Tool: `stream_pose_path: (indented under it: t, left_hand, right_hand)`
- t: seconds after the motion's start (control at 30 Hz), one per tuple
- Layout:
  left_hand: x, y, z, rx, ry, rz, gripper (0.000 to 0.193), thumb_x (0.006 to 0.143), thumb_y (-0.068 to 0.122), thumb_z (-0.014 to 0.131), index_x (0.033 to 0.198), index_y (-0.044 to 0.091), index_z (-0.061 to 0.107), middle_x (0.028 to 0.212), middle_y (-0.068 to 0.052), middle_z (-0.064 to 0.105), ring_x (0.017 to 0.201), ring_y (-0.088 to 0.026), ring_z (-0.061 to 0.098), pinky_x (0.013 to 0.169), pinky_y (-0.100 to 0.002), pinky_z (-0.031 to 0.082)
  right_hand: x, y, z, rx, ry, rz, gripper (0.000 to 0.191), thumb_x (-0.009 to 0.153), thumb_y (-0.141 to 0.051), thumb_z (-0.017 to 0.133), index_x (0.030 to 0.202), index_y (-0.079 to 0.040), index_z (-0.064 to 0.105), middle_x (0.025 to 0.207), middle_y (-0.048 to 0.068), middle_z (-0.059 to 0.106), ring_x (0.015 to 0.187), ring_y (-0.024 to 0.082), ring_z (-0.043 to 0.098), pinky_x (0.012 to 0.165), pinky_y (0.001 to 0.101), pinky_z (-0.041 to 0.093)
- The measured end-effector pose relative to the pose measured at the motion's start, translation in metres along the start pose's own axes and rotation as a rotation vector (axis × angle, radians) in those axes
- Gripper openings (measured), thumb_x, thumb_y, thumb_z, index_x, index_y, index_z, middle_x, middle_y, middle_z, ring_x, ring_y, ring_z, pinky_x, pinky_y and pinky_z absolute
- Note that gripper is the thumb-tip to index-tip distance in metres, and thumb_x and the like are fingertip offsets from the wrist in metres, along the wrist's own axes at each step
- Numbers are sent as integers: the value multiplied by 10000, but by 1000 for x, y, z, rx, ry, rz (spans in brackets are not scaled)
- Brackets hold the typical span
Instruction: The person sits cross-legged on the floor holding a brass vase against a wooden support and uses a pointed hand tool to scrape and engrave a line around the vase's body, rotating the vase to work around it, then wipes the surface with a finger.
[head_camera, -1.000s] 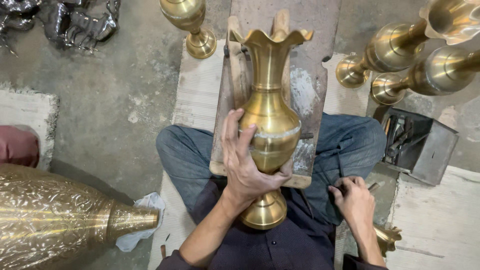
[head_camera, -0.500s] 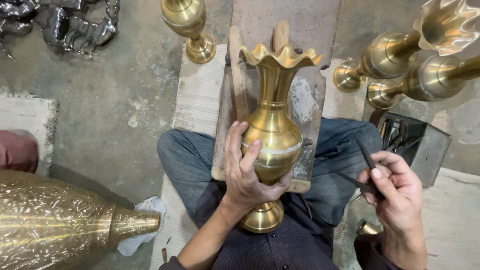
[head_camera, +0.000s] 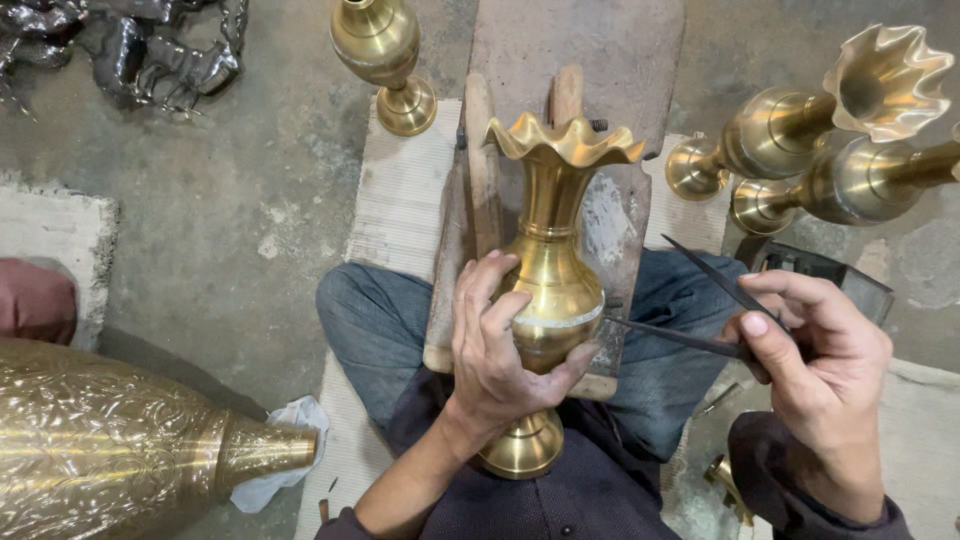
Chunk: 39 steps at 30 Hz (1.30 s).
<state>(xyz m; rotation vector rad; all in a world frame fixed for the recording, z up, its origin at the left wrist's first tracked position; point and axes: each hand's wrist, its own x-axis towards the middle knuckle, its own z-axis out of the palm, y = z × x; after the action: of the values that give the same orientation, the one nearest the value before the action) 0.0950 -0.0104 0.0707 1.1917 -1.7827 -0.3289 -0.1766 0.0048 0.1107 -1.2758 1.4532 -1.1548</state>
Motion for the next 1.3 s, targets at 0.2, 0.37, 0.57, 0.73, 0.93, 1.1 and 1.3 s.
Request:
stream_pose_path:
  t: [0.2,0.37,0.57,0.73,0.93,1.1,1.3]
  left_hand:
    - [2,-4,5,14,-10,25,861,782,394,917,1353,89,350,1411,-256,447,1350,-456,505,1198,-655,400]
    - [3,-5,6,51,6,68,781,825,393,874,1322,108,344,1402,-249,442,1333,-461,504,1176,-662,405]
    - [3,-7,7,50,8,81,721,866,383,857,1324,155,349,1412,-242,444,1360,-464,493,1187,-671,402]
    - [4,-7,8,92,-11,94,461,873,382,826,1169,196,526,1393,-221,474,1364,-464,491,1169,-690,390]
    - [6,-4,3,167,-72,107,283,893,335,811,1168,297,754,1507,-177,456,1412,-421,442,1191,-665,351]
    - [10,-5,6,207,-59,107,280,928,339,795,1205,307,764,1541,-184,447,1411,-397,432,1184,-662,356]
    - [9,-6,5,220,-72,97,304,932,329,788,1232,308,746,1538,-180,463,1404,-393,440,1181,-669,359]
  right_hand:
    - [12,0,-4,-144,-101,-100,729,617,-65,912,1279,-20,609,869,4,634,808,23,580,717,164,495]
    - [25,6,-15,-130,-222,-94,659,658,-106,904,1270,-14,679,760,6,651,684,35,576,626,172,479]
    - [39,7,-13,61,-308,57,164,1016,-52,652,1044,29,792,820,72,713,612,97,561,492,182,477]
    - [44,-23,2,-334,-240,-65,284,944,-9,665,1225,-7,704,783,55,743,633,81,669,603,207,527]
    - [61,-61,12,-503,-311,-206,309,902,9,670,1196,-64,728,820,71,748,700,111,697,625,220,556]
    - [69,-72,20,-701,-364,-120,486,743,-74,840,1220,-125,757,715,59,696,612,140,609,534,263,495]
    - [74,-80,24,-670,-421,-255,582,679,-146,870,1241,-115,726,739,13,694,603,76,613,481,223,496]
